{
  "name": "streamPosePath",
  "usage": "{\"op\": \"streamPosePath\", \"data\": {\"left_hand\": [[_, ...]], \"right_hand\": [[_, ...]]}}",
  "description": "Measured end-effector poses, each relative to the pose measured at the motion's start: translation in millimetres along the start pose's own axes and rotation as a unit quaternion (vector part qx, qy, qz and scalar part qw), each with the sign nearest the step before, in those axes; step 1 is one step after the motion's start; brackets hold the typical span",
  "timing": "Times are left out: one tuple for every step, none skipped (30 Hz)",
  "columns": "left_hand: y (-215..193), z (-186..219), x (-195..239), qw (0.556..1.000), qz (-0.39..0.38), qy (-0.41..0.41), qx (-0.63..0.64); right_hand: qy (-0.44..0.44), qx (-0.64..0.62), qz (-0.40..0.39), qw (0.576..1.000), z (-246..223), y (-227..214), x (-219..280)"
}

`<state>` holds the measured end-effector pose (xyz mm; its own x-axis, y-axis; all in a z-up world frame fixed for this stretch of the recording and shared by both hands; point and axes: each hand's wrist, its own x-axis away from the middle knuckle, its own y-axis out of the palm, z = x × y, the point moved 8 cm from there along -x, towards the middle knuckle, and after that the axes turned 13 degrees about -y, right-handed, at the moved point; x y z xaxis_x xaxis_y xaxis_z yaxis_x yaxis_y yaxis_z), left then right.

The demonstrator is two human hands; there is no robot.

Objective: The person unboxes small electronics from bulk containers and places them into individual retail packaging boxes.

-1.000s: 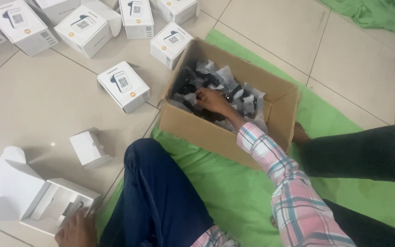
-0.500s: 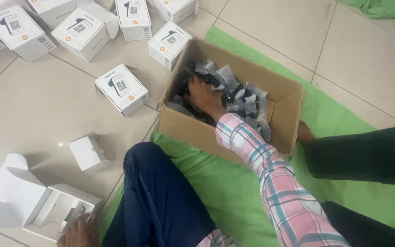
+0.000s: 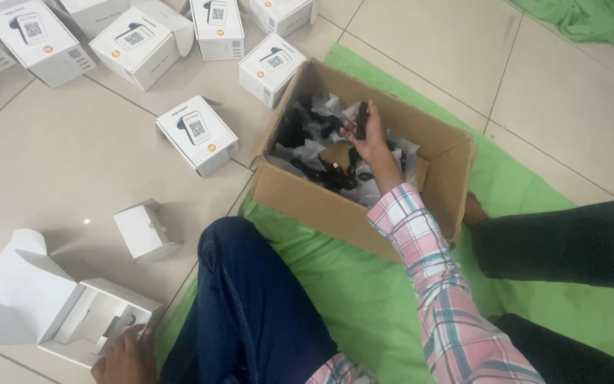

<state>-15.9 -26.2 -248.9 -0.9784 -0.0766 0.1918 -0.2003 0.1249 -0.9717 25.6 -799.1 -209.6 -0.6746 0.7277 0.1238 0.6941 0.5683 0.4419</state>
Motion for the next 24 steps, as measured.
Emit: {"op": "streamPosePath", "data": {"left_hand": [[0, -1, 1, 1.000, 0.009, 0.004, 0.010], [-1, -1, 2, 1.000, 0.018, 0.008, 0.019], [-2, -1, 3, 1.000, 0.017, 0.007, 0.020], [-5, 0, 4, 0.999, 0.031, 0.013, 0.017], [-9, 1, 6, 0.999, 0.044, 0.020, 0.014], [-8, 1, 7, 0.999, 0.044, 0.020, 0.014], [-8, 2, 9, 0.998, 0.050, 0.022, 0.018], [-9, 1, 9, 0.998, 0.057, 0.024, 0.020], [-9, 0, 9, 0.998, 0.057, 0.024, 0.019], [-9, 0, 9, 0.997, 0.059, 0.029, 0.038], [-9, -1, 9, 0.996, 0.060, 0.034, 0.057], [-13, 0, 8, 0.996, 0.059, 0.032, 0.056], [-13, 1, 6, 0.998, 0.043, 0.034, 0.044], [-13, 3, 4, 0.998, 0.028, 0.036, 0.033], [-14, 3, 6, 0.999, 0.028, 0.033, 0.034], [-16, 4, 8, 0.998, 0.032, 0.037, 0.025], [-17, 5, 10, 0.998, 0.036, 0.041, 0.017], [-18, 4, 12, 0.998, 0.035, 0.040, 0.016], [-22, 3, 15, 0.998, 0.045, 0.043, 0.030], [-26, 4, 17, 0.996, 0.056, 0.046, 0.045], [-32, 7, 17, 0.996, 0.056, 0.044, 0.046], [-39, 9, 19, 0.996, 0.056, 0.042, 0.063], [-46, 10, 20, 0.994, 0.057, 0.040, 0.080], [-47, 8, 22, 0.995, 0.056, 0.033, 0.081]], "right_hand": [[0.013, 0.015, 0.017, 1.000, 6, -14, -3], [0.026, 0.029, 0.033, 0.999, 12, -27, -5], [0.027, 0.030, 0.032, 0.999, 15, -27, -1], [-0.041, 0.174, -0.059, 0.982, 9, -17, 2], [-0.107, 0.312, -0.148, 0.932, 7, -5, 9], [-0.107, 0.312, -0.148, 0.932, 8, 8, 19], [-0.161, 0.451, -0.247, 0.843, 9, 34, 34], [-0.207, 0.572, -0.335, 0.720, 16, 59, 53], [-0.207, 0.571, -0.334, 0.721, 23, 61, 56], [-0.219, 0.597, -0.368, 0.678, 33, 67, 63], [-0.230, 0.621, -0.400, 0.633, 45, 72, 70], [-0.230, 0.620, -0.402, 0.633, 47, 73, 71], [-0.244, 0.608, -0.421, 0.627, 50, 77, 74], [-0.261, 0.595, -0.441, 0.619, 51, 82, 76], [-0.262, 0.594, -0.443, 0.618, 50, 82, 75], [-0.246, 0.598, -0.454, 0.613, 51, 82, 73], [-0.229, 0.602, -0.465, 0.608, 51, 81, 71], [-0.229, 0.601, -0.466, 0.608, 44, 89, 80], [-0.212, 0.626, -0.448, 0.602, 39, 93, 86], [-0.197, 0.651, -0.429, 0.594, 31, 98, 90], [-0.198, 0.651, -0.431, 0.593, 26, 98, 89], [-0.205, 0.651, -0.372, 0.629, 15, 96, 83], [-0.210, 0.648, -0.312, 0.662, 4, 92, 78], [-0.212, 0.646, -0.319, 0.661, 5, 81, 70]]}}
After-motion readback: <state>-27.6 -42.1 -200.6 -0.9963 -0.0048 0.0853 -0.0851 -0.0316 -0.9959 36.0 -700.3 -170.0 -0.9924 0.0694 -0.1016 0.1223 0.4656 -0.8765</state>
